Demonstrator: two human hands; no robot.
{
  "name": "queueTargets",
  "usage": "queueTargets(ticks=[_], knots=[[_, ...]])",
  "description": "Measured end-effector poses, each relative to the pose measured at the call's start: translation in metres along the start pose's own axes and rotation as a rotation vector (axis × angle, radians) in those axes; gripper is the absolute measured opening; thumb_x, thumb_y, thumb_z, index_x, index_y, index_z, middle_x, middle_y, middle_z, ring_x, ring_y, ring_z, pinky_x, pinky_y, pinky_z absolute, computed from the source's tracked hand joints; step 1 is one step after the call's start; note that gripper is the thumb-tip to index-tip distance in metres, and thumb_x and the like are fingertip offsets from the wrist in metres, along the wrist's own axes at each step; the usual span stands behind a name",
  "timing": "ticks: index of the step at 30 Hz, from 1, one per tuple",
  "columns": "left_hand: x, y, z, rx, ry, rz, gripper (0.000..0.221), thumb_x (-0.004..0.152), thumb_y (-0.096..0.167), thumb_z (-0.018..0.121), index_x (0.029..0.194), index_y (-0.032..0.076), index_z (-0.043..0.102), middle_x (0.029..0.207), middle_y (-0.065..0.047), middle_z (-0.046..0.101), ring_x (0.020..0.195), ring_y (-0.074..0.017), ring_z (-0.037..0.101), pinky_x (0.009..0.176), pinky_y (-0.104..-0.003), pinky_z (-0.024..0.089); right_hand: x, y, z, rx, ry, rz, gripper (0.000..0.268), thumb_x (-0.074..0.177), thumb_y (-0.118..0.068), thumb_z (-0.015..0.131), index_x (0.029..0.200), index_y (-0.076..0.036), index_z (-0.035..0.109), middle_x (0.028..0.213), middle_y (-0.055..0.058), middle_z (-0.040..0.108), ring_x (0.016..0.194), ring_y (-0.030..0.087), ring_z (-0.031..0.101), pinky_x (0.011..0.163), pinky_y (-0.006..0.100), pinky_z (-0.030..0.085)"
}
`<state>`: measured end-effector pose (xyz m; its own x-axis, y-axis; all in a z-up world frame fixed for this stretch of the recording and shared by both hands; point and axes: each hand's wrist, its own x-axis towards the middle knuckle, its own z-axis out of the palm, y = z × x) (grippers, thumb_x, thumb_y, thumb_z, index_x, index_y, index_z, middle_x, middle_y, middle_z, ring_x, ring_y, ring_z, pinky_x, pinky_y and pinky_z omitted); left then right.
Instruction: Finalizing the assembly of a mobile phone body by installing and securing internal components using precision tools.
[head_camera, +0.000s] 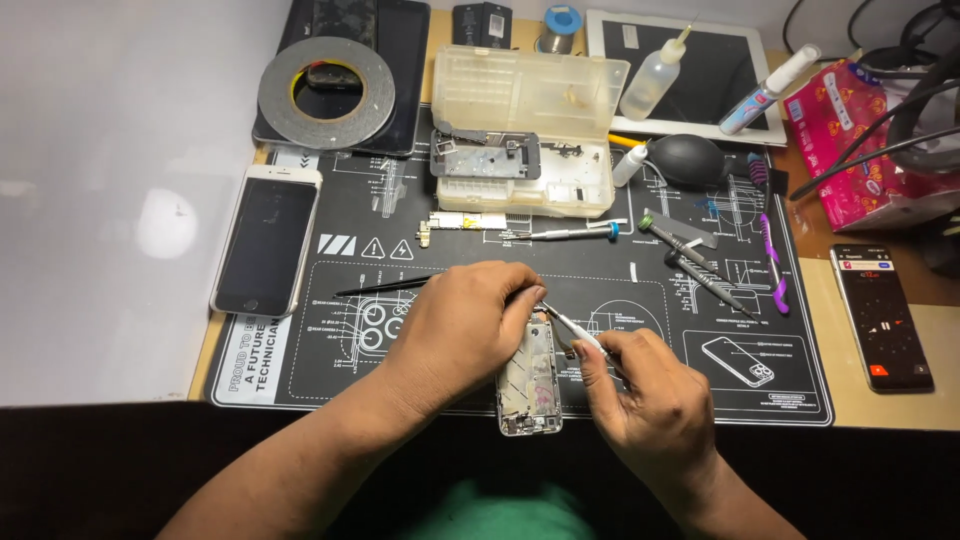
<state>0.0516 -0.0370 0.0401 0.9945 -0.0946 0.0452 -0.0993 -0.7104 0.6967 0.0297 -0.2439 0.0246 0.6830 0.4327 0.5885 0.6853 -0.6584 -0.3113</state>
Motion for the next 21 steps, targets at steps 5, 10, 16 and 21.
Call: queueTargets(ticks=[5, 10, 16, 21], knots=[[0.028, 0.002, -0.010, 0.149, 0.030, 0.030, 0.025, 0.098, 0.038, 0.058, 0.094, 0.017, 0.072, 0.091, -0.005, 0.076, 0.080, -0.0366, 0.070, 0.064, -0.053, 0.051, -0.004, 0.015, -0.002, 0.013, 0.015, 0.080, 0.014, 0.098, -0.013, 0.067, 0.090, -0.002, 0.066, 0.073, 0.003, 0.062, 0.057, 0.013, 0.053, 0.048, 0.027, 0.043], [0.090, 0.006, -0.005, 0.282, 0.027, 0.192, 0.026, 0.099, 0.039, 0.060, 0.095, 0.015, 0.069, 0.090, -0.007, 0.073, 0.077, -0.0374, 0.068, 0.060, -0.054, 0.050, -0.017, 0.044, 0.008, -0.075, 0.085, 0.314, 0.017, 0.098, -0.020, 0.072, 0.090, -0.006, 0.069, 0.076, 0.003, 0.065, 0.055, 0.014, 0.056, 0.052, 0.030, 0.043], [0.159, 0.000, 0.024, 0.442, 0.147, 0.508, 0.010, 0.089, 0.022, 0.065, 0.082, 0.015, 0.068, 0.080, -0.003, 0.065, 0.078, -0.0332, 0.062, 0.057, -0.052, 0.050, -0.017, 0.053, 0.009, -0.056, 0.154, 0.466, 0.019, 0.097, -0.024, 0.075, 0.085, -0.010, 0.069, 0.069, -0.001, 0.064, 0.058, 0.015, 0.057, 0.057, 0.032, 0.044], [0.161, 0.001, -0.008, 0.330, 0.224, 0.362, 0.036, 0.105, 0.042, 0.051, 0.092, 0.012, 0.066, 0.090, -0.010, 0.068, 0.081, -0.0397, 0.065, 0.062, -0.057, 0.051, -0.018, 0.051, 0.008, -0.001, 0.147, 0.506, 0.020, 0.096, -0.026, 0.074, 0.083, -0.011, 0.068, 0.062, -0.004, 0.058, 0.052, 0.011, 0.050, 0.051, 0.029, 0.039]])
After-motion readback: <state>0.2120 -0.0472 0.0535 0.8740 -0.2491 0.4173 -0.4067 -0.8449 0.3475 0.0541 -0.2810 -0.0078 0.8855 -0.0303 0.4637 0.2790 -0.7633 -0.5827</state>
